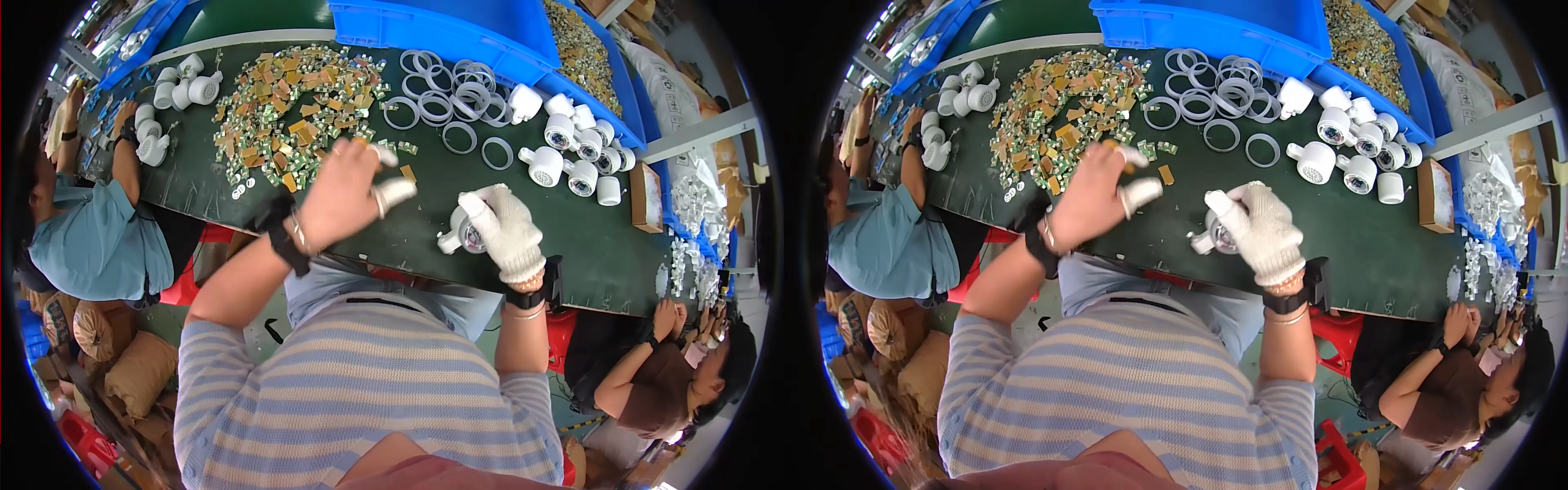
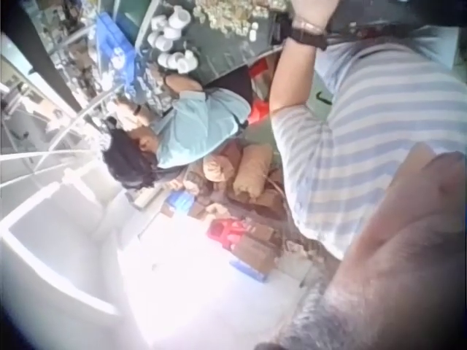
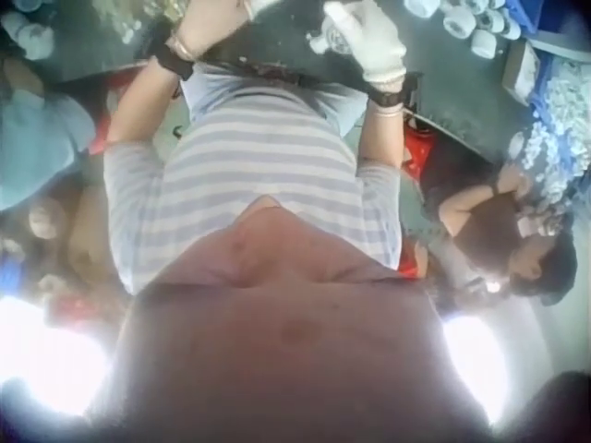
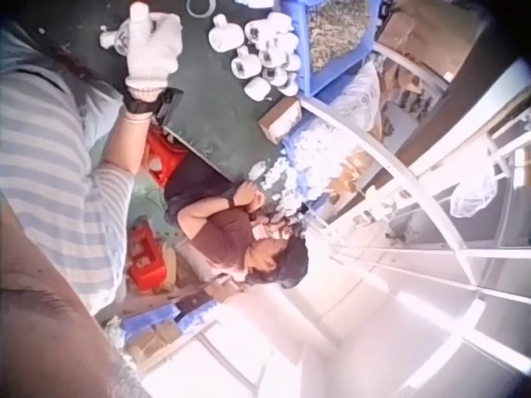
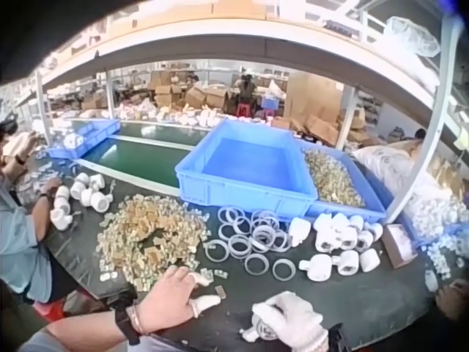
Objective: Assembling small circular components by inserting rings and joining plastic parts at a manufacturing workbench.
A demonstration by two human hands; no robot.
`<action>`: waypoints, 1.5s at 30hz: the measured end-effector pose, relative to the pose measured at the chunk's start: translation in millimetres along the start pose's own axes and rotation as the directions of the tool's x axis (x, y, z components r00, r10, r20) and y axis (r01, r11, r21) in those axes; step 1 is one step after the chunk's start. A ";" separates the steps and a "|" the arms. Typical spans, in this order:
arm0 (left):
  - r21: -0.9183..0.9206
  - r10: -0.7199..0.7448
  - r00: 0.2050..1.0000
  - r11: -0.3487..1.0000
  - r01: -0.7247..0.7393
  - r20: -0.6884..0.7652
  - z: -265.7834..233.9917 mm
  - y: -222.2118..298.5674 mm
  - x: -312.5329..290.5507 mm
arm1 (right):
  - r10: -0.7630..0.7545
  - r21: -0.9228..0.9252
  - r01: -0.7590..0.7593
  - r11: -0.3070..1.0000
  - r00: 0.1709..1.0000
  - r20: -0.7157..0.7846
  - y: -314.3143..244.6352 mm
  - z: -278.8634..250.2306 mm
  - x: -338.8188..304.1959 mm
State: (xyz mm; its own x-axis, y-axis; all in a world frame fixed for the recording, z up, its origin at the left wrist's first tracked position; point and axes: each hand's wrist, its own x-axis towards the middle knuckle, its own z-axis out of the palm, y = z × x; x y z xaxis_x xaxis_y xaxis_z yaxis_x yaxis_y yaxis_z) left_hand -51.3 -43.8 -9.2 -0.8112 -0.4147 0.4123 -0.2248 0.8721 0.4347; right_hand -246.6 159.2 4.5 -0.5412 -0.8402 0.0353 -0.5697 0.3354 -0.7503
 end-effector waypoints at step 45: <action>-0.737 -0.118 0.808 0.353 0.577 0.577 -3.3 48.9 -54.8 | -0.350 0.313 0.296 0.902 0.928 0.129 -18.9 16.8 -27.6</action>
State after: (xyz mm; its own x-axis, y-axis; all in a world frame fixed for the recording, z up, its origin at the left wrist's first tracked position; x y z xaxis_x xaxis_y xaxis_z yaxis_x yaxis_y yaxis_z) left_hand -16.1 20.7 -7.9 -0.9404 -0.2887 -0.1798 -0.1498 -0.1231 0.9810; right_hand -210.5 168.8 6.7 -0.2230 -0.9520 0.2097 -0.4807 -0.0798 -0.8732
